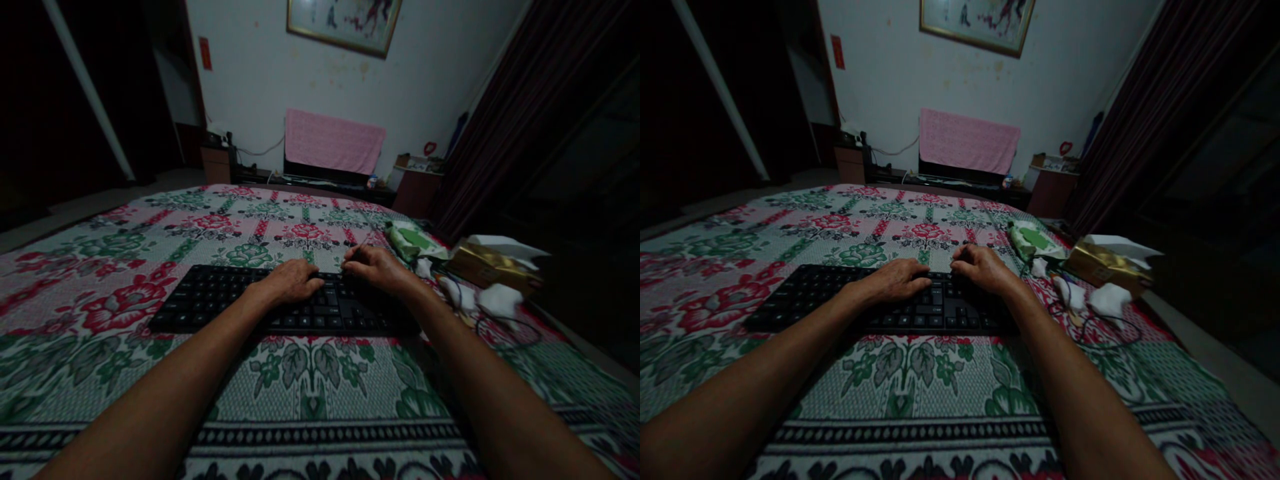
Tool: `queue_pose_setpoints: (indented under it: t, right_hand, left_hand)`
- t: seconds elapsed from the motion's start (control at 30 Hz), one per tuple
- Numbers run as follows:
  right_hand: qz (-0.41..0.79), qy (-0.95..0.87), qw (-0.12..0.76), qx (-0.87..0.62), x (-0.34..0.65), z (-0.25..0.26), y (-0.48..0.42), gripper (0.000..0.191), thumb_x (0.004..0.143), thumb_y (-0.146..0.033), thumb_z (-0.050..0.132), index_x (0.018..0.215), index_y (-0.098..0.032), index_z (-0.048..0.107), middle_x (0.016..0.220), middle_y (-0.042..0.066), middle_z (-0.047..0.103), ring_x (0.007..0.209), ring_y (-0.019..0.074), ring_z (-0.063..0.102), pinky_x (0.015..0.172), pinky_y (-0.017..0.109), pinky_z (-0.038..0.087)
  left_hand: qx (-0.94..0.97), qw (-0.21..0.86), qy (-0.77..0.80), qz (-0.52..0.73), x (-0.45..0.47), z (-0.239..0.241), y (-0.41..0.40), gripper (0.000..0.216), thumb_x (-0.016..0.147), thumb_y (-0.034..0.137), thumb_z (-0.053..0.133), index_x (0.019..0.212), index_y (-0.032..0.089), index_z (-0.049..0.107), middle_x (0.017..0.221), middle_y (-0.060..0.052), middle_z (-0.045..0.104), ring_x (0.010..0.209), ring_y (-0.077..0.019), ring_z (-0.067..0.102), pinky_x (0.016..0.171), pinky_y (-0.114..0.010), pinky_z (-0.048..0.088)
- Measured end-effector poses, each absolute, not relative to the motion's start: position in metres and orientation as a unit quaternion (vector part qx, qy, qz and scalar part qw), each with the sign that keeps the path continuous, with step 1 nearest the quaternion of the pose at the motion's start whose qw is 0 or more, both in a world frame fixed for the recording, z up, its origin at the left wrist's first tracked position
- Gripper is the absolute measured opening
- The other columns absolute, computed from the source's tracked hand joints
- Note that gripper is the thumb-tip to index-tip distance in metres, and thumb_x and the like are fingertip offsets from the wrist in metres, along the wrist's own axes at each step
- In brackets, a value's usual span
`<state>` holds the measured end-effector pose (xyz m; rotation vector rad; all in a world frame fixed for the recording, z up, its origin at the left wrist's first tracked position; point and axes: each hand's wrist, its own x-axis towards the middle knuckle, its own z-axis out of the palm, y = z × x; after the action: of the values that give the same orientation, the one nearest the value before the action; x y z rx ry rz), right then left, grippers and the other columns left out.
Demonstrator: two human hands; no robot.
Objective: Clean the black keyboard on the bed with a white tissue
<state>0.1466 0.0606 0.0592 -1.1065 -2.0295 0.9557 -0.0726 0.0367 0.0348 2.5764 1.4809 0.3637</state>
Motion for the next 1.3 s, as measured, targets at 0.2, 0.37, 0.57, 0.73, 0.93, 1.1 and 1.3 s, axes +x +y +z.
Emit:
queue_pose_setpoints:
  t: [0.2,0.37,0.57,0.73,0.93,1.1,1.3]
  right_hand:
    - [0.275,-0.817,0.307,-0.402,0.143,0.064,0.058,0.013,0.071,-0.025,0.066,0.082,-0.02,0.062,0.074,0.0,0.065,0.068,0.0153,0.06,0.068,0.028,0.044]
    - [0.213,-0.835,0.299,-0.411,0.139,0.066,0.057,0.012,0.072,-0.023,0.065,0.083,-0.02,0.063,0.073,0.0,0.066,0.07,0.0156,0.059,0.07,0.027,0.043]
    - [0.236,-0.825,0.308,-0.412,0.141,0.059,0.06,0.013,0.074,-0.026,0.064,0.085,-0.02,0.061,0.073,0.0,0.065,0.067,0.0156,0.06,0.067,0.027,0.044]
    - [0.15,-0.862,0.261,-0.408,0.141,0.059,0.06,0.012,0.078,-0.021,0.058,0.09,-0.018,0.058,0.079,0.002,0.065,0.073,0.0156,0.06,0.07,0.027,0.043]
    - [0.097,-0.871,0.244,-0.414,0.139,0.056,0.063,0.015,0.081,-0.021,0.055,0.095,-0.016,0.055,0.084,0.006,0.066,0.078,0.0171,0.061,0.073,0.028,0.044]
    - [0.156,-0.852,0.271,-0.419,0.141,0.053,0.066,0.015,0.08,-0.024,0.056,0.093,-0.018,0.053,0.08,0.003,0.065,0.074,0.0161,0.062,0.07,0.028,0.045]
    - [0.19,-0.851,0.258,-0.415,0.142,0.058,0.063,0.016,0.079,-0.027,0.056,0.092,-0.018,0.054,0.077,0.002,0.065,0.072,0.0161,0.061,0.069,0.027,0.045]
  left_hand:
    - [0.86,0.063,0.494,0.112,-0.072,0.036,0.036,0.034,0.087,0.041,0.041,0.093,0.019,0.066,0.091,-0.01,0.069,0.085,-0.0226,0.062,0.074,-0.032,0.043]
    - [0.857,0.061,0.501,0.101,-0.071,0.04,0.033,0.034,0.087,0.041,0.041,0.094,0.019,0.065,0.093,-0.01,0.068,0.086,-0.0223,0.062,0.073,-0.031,0.044]
    - [0.856,0.061,0.505,0.092,-0.07,0.041,0.032,0.036,0.087,0.041,0.039,0.096,0.018,0.065,0.097,-0.012,0.068,0.088,-0.0234,0.062,0.074,-0.032,0.044]
    - [0.858,0.065,0.503,0.085,-0.07,0.041,0.033,0.038,0.087,0.043,0.038,0.097,0.017,0.065,0.097,-0.012,0.068,0.09,-0.024,0.062,0.076,-0.033,0.044]
    - [0.858,0.069,0.503,0.081,-0.07,0.041,0.033,0.04,0.087,0.044,0.037,0.1,0.017,0.065,0.099,-0.012,0.068,0.092,-0.0248,0.062,0.078,-0.033,0.044]
    - [0.856,0.065,0.506,0.085,-0.07,0.039,0.034,0.04,0.088,0.044,0.038,0.102,0.017,0.065,0.099,-0.012,0.068,0.093,-0.024,0.061,0.079,-0.033,0.044]
    - [0.856,0.061,0.507,0.082,-0.069,0.041,0.032,0.039,0.088,0.043,0.038,0.102,0.018,0.065,0.098,-0.011,0.068,0.091,-0.0226,0.062,0.079,-0.031,0.044]
